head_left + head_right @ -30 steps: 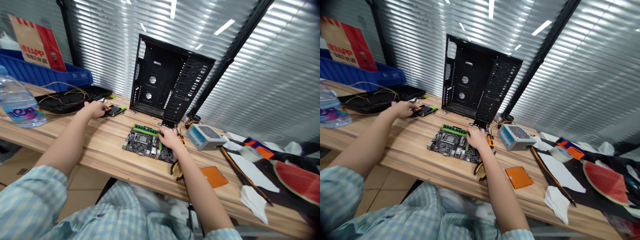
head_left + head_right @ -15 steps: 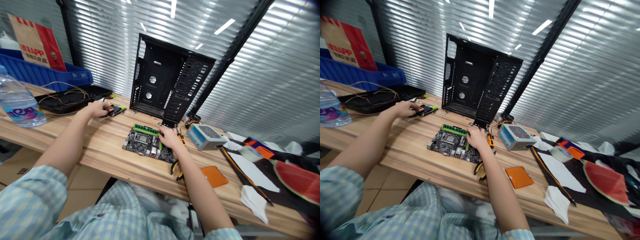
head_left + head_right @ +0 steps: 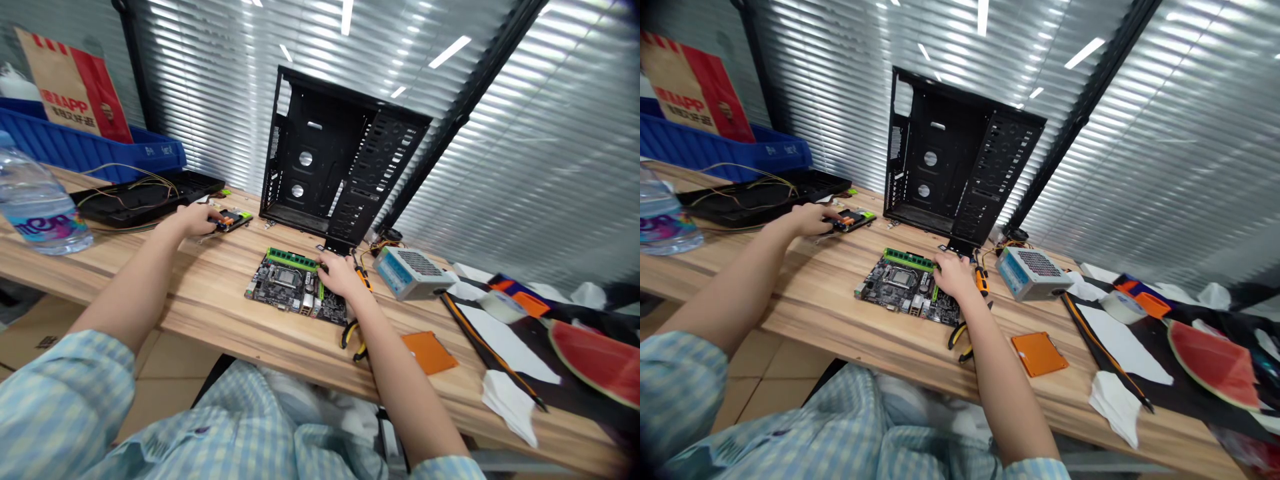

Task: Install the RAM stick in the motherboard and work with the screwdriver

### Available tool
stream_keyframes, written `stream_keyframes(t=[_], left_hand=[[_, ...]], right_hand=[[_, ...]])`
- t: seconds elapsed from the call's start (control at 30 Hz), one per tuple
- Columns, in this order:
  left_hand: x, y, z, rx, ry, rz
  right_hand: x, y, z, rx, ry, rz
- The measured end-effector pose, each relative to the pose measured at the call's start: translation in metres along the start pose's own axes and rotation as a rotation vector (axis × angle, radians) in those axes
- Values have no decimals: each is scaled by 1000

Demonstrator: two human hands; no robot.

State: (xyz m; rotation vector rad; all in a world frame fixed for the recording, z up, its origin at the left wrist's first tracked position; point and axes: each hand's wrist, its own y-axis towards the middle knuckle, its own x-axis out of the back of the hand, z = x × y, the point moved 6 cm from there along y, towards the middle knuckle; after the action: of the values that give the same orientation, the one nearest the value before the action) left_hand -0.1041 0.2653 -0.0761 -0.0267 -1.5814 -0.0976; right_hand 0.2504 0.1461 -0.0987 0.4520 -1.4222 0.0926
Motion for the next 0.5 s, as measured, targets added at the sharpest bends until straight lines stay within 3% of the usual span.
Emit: stream_keyframes(t=[0.2, 0.5], left_hand=[[-6, 4, 8, 10, 15, 3], [2, 1, 19, 78, -33, -61]], right_hand=[[1, 0, 0, -2, 3, 1], [0, 0, 0, -8, 2, 3]])
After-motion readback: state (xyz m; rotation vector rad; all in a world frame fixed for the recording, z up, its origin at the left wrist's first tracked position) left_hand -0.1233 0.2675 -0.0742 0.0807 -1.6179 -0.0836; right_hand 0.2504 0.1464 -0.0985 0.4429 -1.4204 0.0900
